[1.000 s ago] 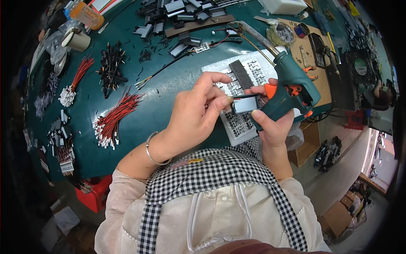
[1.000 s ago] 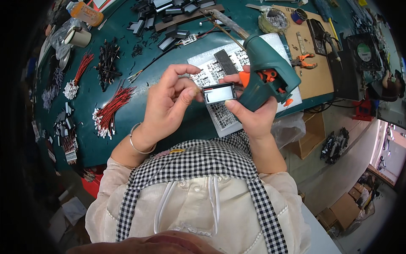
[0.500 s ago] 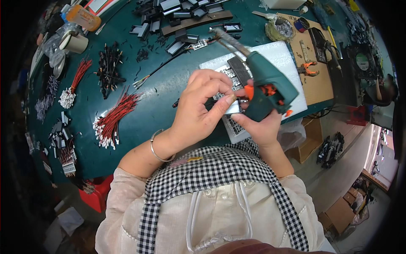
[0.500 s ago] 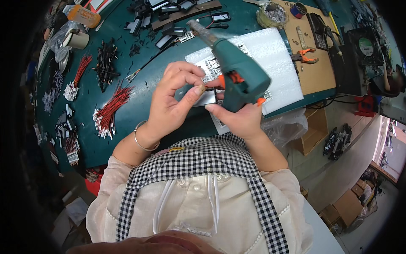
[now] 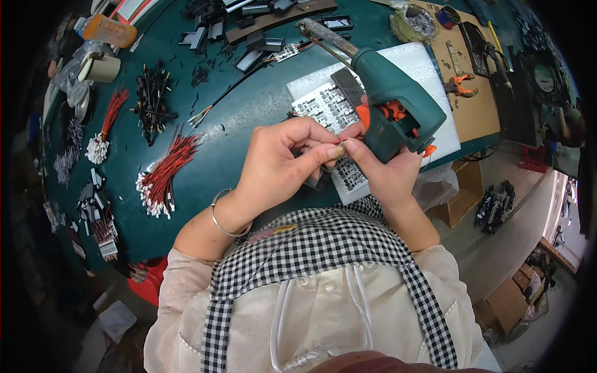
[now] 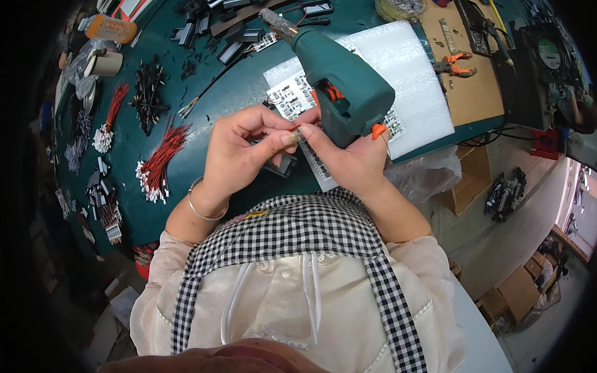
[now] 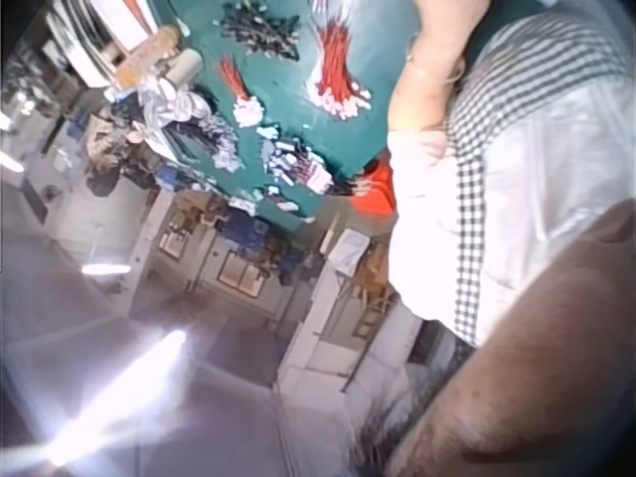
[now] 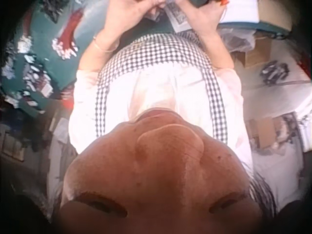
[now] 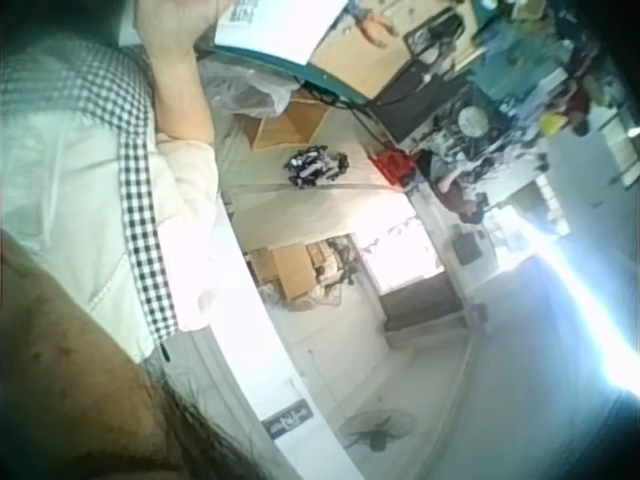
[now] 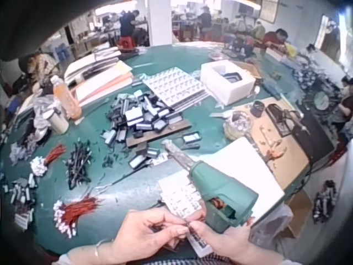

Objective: The person organizes small electronic components and wires on a workbench, then uses a soldering iron to attach wires to a circuit board. The person handles black rectangular components, red and black wires, and a white circuit board, performing precise soldering operations.

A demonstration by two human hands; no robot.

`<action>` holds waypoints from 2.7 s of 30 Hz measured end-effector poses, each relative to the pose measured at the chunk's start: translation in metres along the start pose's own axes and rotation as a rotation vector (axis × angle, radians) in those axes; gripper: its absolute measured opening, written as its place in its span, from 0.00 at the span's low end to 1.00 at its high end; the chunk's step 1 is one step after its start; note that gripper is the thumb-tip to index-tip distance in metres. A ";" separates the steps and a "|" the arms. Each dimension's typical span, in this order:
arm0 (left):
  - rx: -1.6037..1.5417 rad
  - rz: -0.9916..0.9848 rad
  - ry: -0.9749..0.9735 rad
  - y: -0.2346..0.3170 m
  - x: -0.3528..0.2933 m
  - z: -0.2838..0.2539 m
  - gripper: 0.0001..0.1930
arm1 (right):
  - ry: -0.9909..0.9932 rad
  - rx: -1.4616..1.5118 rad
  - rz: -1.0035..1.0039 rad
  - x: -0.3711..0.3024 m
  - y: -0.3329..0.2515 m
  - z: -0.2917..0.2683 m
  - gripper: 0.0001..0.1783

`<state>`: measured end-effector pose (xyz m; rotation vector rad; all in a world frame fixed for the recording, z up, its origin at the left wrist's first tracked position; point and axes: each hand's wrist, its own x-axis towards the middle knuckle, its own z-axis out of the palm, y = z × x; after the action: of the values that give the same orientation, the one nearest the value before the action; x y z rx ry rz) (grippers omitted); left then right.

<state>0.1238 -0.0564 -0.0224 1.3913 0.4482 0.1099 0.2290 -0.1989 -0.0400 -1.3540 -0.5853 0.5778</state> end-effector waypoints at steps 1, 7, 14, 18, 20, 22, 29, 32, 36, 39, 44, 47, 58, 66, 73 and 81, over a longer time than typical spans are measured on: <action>0.019 -0.009 -0.019 -0.001 0.000 -0.001 0.05 | 0.001 -0.006 0.008 0.000 0.001 0.000 0.30; 0.028 -0.028 -0.010 -0.003 0.002 -0.002 0.06 | -0.008 0.040 0.070 0.002 -0.002 0.001 0.30; 0.028 -0.022 0.010 -0.005 0.003 -0.003 0.05 | -0.011 -0.017 0.065 0.004 0.001 0.001 0.30; 0.022 -0.016 0.018 -0.006 0.003 -0.002 0.05 | -0.002 -0.024 0.064 0.005 0.002 0.001 0.31; -0.004 -0.032 0.025 -0.007 0.004 -0.002 0.05 | -0.002 0.001 0.070 0.006 0.004 0.001 0.31; -0.061 -0.016 0.040 -0.008 0.004 -0.002 0.05 | 0.002 0.047 0.077 0.006 0.006 0.002 0.32; -0.079 -0.008 0.087 -0.007 0.005 -0.001 0.04 | 0.001 0.030 0.114 0.008 0.005 0.004 0.25; -0.033 -0.070 0.133 -0.010 0.002 -0.014 0.03 | -0.030 -0.028 0.129 0.002 0.007 0.002 0.19; 0.403 -0.073 0.275 -0.020 0.016 -0.041 0.08 | 0.108 0.040 0.244 -0.015 0.001 -0.005 0.30; 0.657 -0.065 0.319 -0.028 0.032 -0.047 0.08 | 0.045 0.021 0.243 -0.022 -0.008 -0.022 0.33; 0.786 0.007 0.309 -0.037 0.048 -0.054 0.09 | 0.098 0.019 0.226 -0.035 -0.016 -0.034 0.38; 0.776 0.005 0.299 -0.038 0.049 -0.054 0.08 | 0.078 0.004 0.247 -0.044 -0.016 -0.042 0.39; 0.770 0.012 0.301 -0.038 0.049 -0.055 0.08 | 0.034 -0.045 0.305 -0.045 -0.015 -0.037 0.33; 0.727 0.009 0.292 -0.040 0.050 -0.055 0.07 | 0.011 -0.071 0.376 -0.044 -0.011 -0.035 0.26; 0.731 0.013 0.310 -0.042 0.049 -0.053 0.06 | 0.005 -0.059 0.400 -0.042 -0.012 -0.033 0.24; 0.739 0.024 0.319 -0.043 0.048 -0.053 0.06 | -0.013 -0.038 0.414 -0.042 -0.013 -0.033 0.24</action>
<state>0.1405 0.0005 -0.0813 2.1182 0.7864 0.1997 0.2220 -0.2527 -0.0332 -1.5198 -0.3253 0.9133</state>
